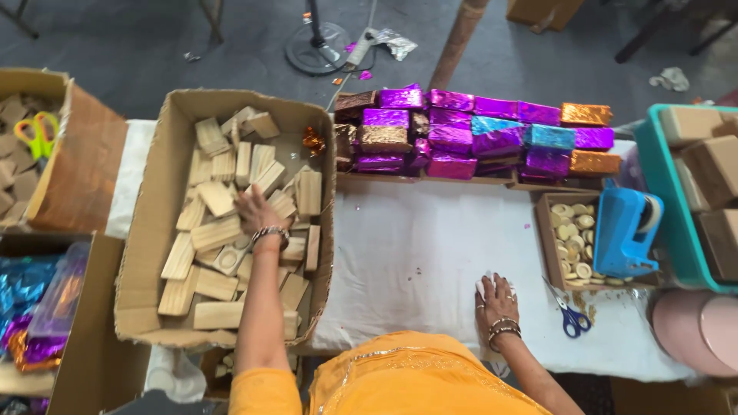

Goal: Wrapping wooden blocks in decorative foil and organizing them.

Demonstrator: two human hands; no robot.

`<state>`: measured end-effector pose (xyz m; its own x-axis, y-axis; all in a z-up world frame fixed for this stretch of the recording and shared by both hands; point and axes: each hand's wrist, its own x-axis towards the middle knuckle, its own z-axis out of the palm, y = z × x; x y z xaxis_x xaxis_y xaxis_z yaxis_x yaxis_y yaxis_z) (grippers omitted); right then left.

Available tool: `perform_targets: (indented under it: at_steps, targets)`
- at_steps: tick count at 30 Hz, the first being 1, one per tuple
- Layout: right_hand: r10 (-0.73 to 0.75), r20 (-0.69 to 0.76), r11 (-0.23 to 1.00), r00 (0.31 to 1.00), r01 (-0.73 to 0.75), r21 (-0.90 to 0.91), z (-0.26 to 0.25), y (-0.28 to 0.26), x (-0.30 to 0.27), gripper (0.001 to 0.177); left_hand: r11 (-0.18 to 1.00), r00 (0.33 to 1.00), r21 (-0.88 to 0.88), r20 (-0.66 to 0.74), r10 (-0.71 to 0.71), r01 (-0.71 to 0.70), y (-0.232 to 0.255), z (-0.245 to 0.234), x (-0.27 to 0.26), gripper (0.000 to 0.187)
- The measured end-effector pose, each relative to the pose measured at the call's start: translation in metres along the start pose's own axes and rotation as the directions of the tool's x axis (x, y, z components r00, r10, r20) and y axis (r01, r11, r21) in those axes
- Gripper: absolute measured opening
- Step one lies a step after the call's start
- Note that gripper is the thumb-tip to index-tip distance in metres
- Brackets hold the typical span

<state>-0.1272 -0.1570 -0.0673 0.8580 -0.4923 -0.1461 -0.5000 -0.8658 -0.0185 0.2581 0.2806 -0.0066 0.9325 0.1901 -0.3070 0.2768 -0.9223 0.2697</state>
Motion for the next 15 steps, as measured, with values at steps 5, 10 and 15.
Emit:
perform_targets:
  at_steps: [5, 10, 15]
  targets:
    - [0.014, 0.061, 1.000, 0.998, -0.014, -0.008, -0.003, -0.003, -0.001, 0.055, 0.939, 0.937, 0.252, -0.200, 0.285, -0.232, -0.057, 0.058, 0.012, 0.128]
    - [0.043, 0.080, 0.999, 0.996, -0.044, 0.005, -0.001, -0.004, 0.003, 0.055, 0.983, 0.972, 0.040, -0.147, 0.182, -0.178, -0.018, -0.009, -0.021, 0.107]
    - [0.069, 0.092, 0.997, 0.993, -0.071, 0.013, 0.009, -0.001, 0.004, 0.055, 0.981, 0.990, -0.141, -0.053, 0.130, -0.136, -0.016, -0.038, -0.029, 0.082]
